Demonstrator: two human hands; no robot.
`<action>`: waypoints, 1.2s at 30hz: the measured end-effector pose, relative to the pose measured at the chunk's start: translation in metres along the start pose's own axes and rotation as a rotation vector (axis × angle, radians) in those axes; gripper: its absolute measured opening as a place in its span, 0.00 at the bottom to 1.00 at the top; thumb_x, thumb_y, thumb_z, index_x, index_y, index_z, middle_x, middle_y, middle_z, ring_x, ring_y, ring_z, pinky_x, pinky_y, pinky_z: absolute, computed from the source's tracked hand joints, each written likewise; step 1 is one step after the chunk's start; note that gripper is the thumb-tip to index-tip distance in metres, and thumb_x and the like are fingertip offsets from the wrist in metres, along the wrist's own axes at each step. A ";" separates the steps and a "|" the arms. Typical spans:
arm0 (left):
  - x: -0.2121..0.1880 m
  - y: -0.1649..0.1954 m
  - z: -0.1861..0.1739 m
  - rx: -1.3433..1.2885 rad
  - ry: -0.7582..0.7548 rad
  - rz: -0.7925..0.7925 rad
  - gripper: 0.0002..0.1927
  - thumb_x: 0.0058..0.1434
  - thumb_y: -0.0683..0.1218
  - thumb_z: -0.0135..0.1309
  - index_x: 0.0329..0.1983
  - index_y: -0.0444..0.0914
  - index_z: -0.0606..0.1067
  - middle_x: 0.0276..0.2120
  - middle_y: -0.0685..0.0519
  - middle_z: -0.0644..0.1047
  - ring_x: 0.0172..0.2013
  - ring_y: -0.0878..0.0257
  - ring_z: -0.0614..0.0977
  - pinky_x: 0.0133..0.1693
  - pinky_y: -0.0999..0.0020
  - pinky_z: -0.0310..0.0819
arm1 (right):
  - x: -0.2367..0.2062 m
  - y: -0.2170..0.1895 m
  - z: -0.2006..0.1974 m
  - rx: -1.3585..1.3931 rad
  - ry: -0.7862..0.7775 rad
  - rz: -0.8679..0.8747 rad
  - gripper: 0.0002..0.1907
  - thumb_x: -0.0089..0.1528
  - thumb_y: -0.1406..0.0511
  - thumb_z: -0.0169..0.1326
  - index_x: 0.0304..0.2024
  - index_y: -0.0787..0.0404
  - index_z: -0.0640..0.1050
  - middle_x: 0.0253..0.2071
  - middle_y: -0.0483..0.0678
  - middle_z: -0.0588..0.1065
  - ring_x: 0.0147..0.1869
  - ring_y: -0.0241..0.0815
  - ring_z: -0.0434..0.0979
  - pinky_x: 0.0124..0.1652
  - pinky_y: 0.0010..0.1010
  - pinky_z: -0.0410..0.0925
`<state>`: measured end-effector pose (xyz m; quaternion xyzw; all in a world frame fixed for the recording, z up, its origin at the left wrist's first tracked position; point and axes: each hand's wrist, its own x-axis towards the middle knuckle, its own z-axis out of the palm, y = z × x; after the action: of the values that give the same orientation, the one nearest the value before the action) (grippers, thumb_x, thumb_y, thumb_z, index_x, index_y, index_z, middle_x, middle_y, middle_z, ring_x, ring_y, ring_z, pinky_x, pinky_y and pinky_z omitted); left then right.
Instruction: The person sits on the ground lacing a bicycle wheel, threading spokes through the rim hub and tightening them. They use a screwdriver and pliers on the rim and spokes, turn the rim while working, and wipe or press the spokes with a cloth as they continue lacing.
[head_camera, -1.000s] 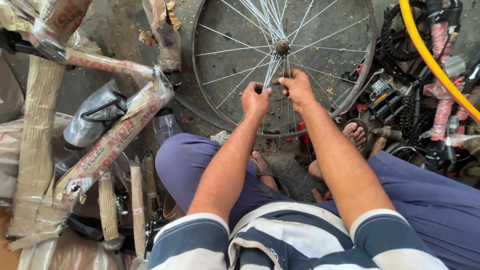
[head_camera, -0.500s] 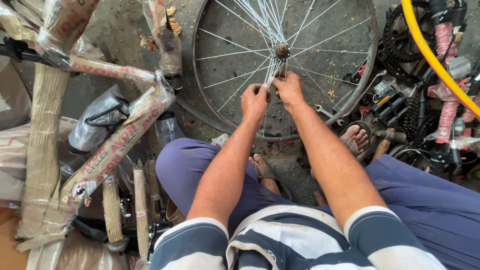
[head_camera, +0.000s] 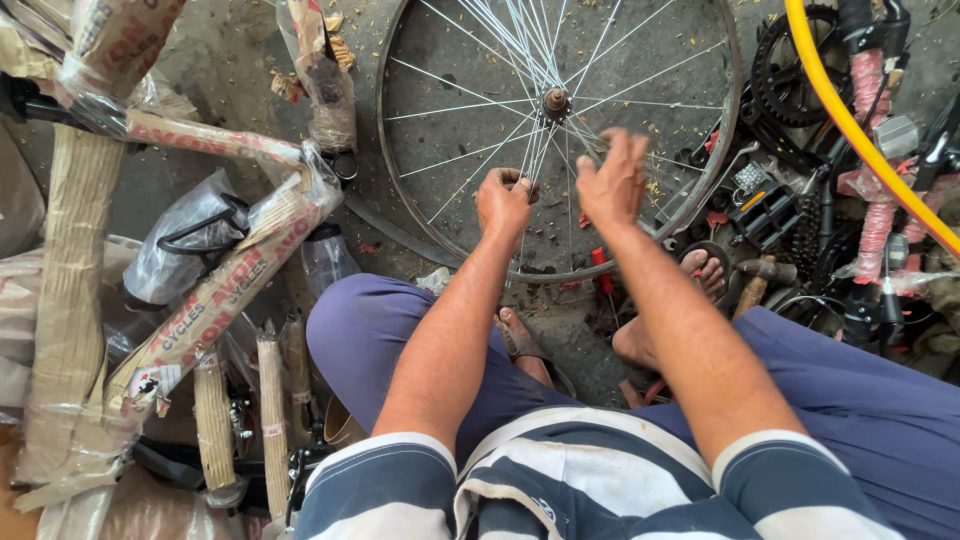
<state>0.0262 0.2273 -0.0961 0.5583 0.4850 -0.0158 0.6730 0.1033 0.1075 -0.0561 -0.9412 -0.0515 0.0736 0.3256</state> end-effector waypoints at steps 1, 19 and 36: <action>-0.001 0.000 0.001 0.006 -0.001 0.002 0.08 0.63 0.37 0.55 0.44 0.30 0.74 0.35 0.48 0.82 0.34 0.61 0.87 0.35 0.67 0.83 | -0.003 -0.004 0.009 0.117 -0.057 0.049 0.16 0.58 0.67 0.64 0.47 0.65 0.80 0.43 0.54 0.78 0.44 0.46 0.80 0.43 0.38 0.72; 0.001 -0.002 -0.008 0.282 0.010 -0.037 0.11 0.58 0.43 0.61 0.41 0.36 0.74 0.33 0.49 0.83 0.33 0.60 0.86 0.36 0.62 0.79 | 0.002 -0.010 0.029 1.105 -0.697 0.725 0.12 0.65 0.66 0.57 0.51 0.63 0.80 0.36 0.42 0.80 0.20 0.23 0.63 0.20 0.15 0.56; 0.004 0.012 -0.013 0.529 -0.102 0.103 0.28 0.58 0.54 0.64 0.56 0.35 0.72 0.48 0.42 0.80 0.48 0.51 0.82 0.49 0.58 0.74 | -0.007 -0.013 0.046 0.769 -0.456 0.467 0.08 0.61 0.68 0.63 0.41 0.63 0.80 0.31 0.41 0.78 0.26 0.26 0.69 0.24 0.20 0.61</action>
<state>0.0264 0.2441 -0.0888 0.7370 0.4006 -0.1356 0.5272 0.0882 0.1444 -0.0832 -0.6995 0.1214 0.3617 0.6043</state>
